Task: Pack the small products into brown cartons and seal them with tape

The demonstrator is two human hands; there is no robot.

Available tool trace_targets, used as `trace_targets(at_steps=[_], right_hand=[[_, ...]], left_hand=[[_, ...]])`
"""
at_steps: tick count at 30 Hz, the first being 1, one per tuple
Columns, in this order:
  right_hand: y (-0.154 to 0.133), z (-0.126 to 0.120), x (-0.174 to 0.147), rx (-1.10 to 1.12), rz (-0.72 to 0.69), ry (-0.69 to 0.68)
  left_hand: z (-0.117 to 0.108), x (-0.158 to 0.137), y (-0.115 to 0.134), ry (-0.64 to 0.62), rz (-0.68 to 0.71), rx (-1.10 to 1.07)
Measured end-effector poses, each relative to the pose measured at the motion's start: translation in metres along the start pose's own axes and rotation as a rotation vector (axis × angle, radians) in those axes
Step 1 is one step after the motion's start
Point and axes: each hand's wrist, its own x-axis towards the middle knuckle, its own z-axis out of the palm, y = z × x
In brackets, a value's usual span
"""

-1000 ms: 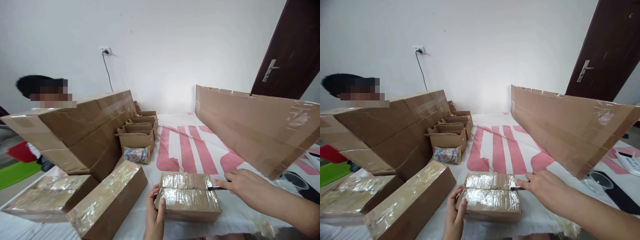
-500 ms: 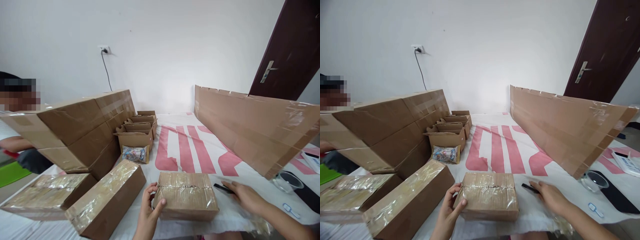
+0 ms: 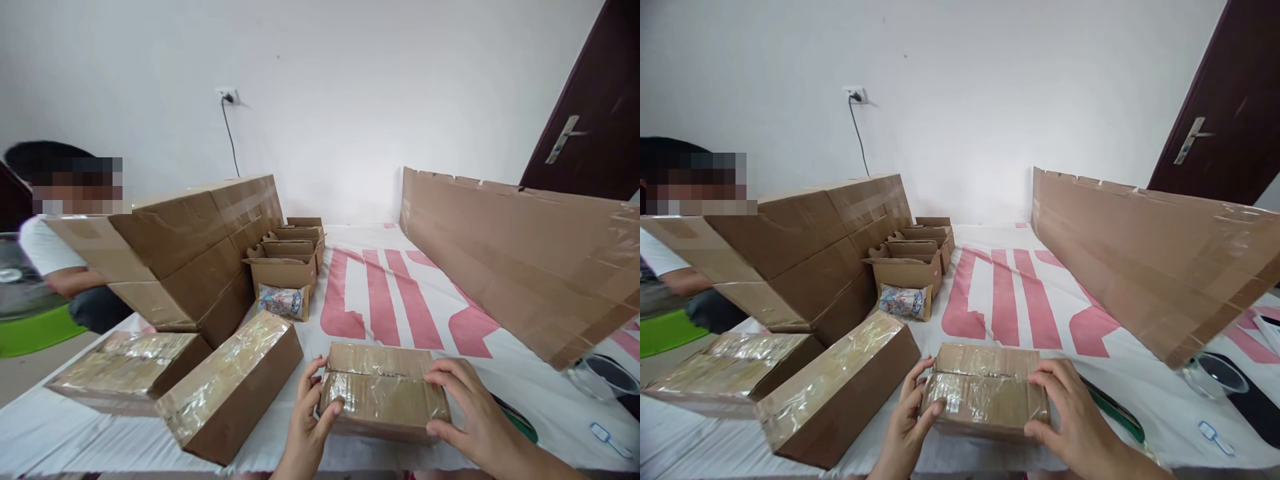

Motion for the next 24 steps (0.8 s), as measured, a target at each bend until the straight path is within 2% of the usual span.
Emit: trace_targets(at_steps=[8, 16, 24], right_hand=[[-0.016, -0.010, 0.012, 0.035, 0.077, -0.101], [-0.026, -0.023, 0.024, 0.074, 0.008, -0.246], [-0.036, -0.022, 0.023, -0.021, -0.089, -0.201]], left_hand=[[-0.009, -0.001, -0.006, 0.051, 0.247, 0.162], [-0.007, 0.006, -0.006, 0.077, 0.383, 0.158], [-0.007, 0.007, -0.008, 0.085, 0.455, 0.217]])
